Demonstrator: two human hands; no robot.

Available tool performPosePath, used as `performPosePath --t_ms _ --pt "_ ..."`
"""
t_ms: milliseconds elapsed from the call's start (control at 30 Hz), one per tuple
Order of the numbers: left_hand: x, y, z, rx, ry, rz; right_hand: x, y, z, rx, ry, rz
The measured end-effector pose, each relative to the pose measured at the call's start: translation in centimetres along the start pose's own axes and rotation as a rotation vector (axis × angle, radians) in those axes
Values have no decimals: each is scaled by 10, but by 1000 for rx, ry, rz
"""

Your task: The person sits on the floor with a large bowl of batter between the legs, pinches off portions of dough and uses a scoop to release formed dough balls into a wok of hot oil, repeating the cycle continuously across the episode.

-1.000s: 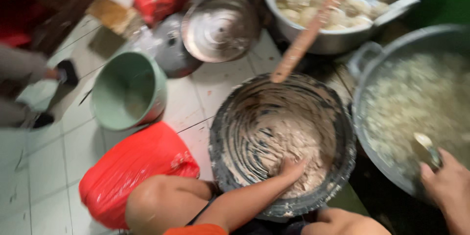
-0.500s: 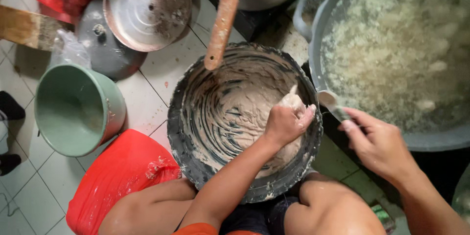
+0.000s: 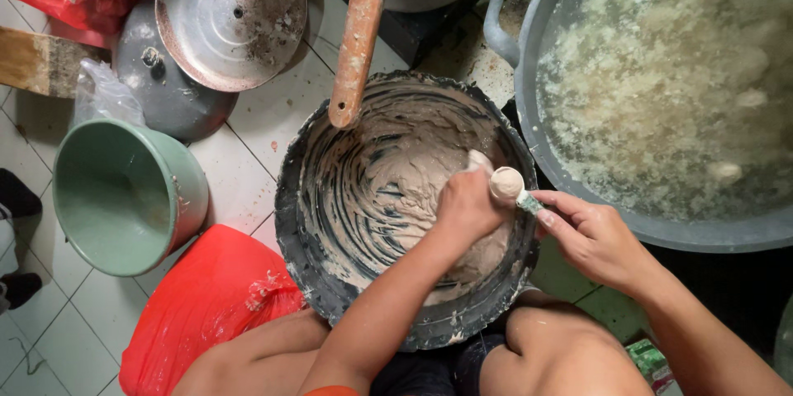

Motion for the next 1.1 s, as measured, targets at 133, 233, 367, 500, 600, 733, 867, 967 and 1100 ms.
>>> performPosePath --t_ms 133,233,367,500,600,733,867,967,1100 --pt "-40 -5 -60 -126 -160 15 -5 -20 16 13 64 87" --pt "-46 -12 -91 -133 -172 386 -5 -41 30 -109 131 175" --pt "-26 42 -99 218 -304 253 -11 -63 44 -277 145 292" --pt "-17 51 -62 397 -145 142 -17 -76 52 -303 126 336" --pt "-6 37 -33 466 -22 125 -16 -88 48 -182 52 391" --pt "10 -2 12 383 299 422 -3 -108 16 293 -153 602" --pt "25 -21 26 394 380 522 14 -95 11 181 -51 536" --pt "25 -21 23 482 308 496 19 -46 20 13 105 240" --pt "26 -16 29 367 352 517 24 -10 -11 266 -286 156"
Point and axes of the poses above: each hand's wrist, its own x-axis away from the middle knuckle, its own y-axis out of the palm, z = x × y, the point moved 7 cm from there along -x, towards the middle knuckle, and after that the axes turned 10 degrees about -x, right-handed, at the moved point
